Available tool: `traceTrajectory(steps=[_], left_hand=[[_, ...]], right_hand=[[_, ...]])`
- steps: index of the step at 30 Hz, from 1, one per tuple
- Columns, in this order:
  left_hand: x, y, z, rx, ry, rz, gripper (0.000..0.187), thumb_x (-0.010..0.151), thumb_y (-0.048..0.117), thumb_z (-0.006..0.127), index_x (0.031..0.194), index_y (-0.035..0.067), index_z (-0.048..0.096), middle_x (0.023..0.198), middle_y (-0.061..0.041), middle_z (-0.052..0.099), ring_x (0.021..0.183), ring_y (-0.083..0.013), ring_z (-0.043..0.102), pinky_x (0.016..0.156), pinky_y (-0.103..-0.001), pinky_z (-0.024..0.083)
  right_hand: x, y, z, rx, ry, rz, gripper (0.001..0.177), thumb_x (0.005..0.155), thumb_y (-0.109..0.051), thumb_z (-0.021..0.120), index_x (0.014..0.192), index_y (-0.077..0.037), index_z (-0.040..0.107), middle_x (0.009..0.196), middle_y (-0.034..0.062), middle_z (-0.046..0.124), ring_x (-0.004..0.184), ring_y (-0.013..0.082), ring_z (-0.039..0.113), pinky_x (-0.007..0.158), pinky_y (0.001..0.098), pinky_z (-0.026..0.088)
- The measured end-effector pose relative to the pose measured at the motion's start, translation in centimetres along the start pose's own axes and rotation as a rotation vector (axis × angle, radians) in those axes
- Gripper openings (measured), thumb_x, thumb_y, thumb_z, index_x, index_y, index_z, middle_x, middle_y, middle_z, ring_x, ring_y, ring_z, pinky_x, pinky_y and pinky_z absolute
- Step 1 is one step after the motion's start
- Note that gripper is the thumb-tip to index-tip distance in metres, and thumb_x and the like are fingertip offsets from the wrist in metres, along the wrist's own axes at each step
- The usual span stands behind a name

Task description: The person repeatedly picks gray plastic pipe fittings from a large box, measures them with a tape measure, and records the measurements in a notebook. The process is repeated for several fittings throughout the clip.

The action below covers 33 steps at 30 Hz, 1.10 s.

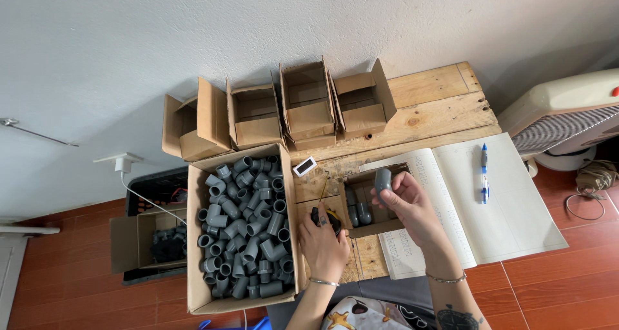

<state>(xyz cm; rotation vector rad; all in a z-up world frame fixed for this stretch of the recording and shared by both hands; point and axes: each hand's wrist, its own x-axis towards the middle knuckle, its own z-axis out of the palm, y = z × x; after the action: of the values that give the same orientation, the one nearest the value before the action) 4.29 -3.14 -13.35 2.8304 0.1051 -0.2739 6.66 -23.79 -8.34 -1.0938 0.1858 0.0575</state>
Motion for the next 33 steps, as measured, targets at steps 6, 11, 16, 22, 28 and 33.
traceTrajectory(steps=[6,11,16,22,28,33], left_hand=[[0.3,-0.4,0.2,0.097,0.055,0.047,0.093,0.082,0.049,0.080,0.157,0.019,0.036,0.136,-0.021,0.047,0.116,-0.0383,0.051,0.091,-0.047,0.049],[-2.1,0.6,-4.1,0.063,0.155,0.233,0.090,0.084,0.019,0.072,0.162,0.017,0.027,0.150,-0.028,0.038,0.132,-0.0445,0.046,0.102,-0.051,0.047],[-3.3,2.2,-8.7,-0.241,0.310,0.503,0.065,0.077,0.000,0.067,0.140,0.015,0.056,0.143,-0.021,0.047,0.135,-0.0399,0.046,0.107,-0.052,0.043],[-2.5,2.8,-7.6,-0.269,0.274,0.602,0.044,0.093,0.045,0.068,0.121,0.013,0.076,0.150,-0.023,0.039,0.135,-0.0486,0.040,0.105,-0.059,0.042],[-1.8,2.5,-5.7,-0.267,0.112,0.535,0.056,0.097,0.058,0.058,0.129,0.015,0.073,0.153,-0.027,0.035,0.128,-0.0422,0.052,0.092,-0.053,0.050],[-1.7,2.5,-6.4,-0.381,-0.011,0.494,0.067,0.098,0.064,0.045,0.129,0.011,0.073,0.156,-0.023,0.034,0.119,-0.0438,0.058,0.085,-0.057,0.053]], right_hand=[[-0.5,-3.6,3.3,-0.256,0.031,0.153,0.047,0.090,-0.019,0.070,0.134,-0.008,0.058,0.102,0.0250,0.082,0.096,0.0233,0.077,0.077,0.0304,0.058],[-0.3,-4.1,4.0,-0.410,-0.003,0.173,0.032,0.092,-0.012,0.052,0.120,-0.006,0.066,0.082,0.0197,0.077,0.078,0.0201,0.069,0.071,0.0288,0.051],[0.1,-3.6,3.7,-0.607,0.040,0.212,0.027,0.097,-0.021,0.049,0.118,-0.011,0.061,0.077,0.0068,0.054,0.070,0.0156,0.049,0.066,0.0293,0.041],[0.8,-1.6,2.4,-0.979,0.025,0.212,0.029,0.104,-0.036,0.048,0.123,-0.013,0.046,0.095,0.0077,0.065,0.082,0.0188,0.055,0.077,0.0329,0.045],[1.3,0.2,1.6,-1.188,0.054,0.087,0.035,0.102,-0.024,0.048,0.133,-0.011,0.057,0.125,0.0109,0.062,0.116,0.0287,0.061,0.101,0.0385,0.045],[1.8,0.2,3.1,-1.321,0.144,0.142,0.046,0.098,-0.022,0.053,0.141,-0.008,0.054,0.124,0.0193,0.064,0.119,0.0405,0.060,0.100,0.0477,0.048]])
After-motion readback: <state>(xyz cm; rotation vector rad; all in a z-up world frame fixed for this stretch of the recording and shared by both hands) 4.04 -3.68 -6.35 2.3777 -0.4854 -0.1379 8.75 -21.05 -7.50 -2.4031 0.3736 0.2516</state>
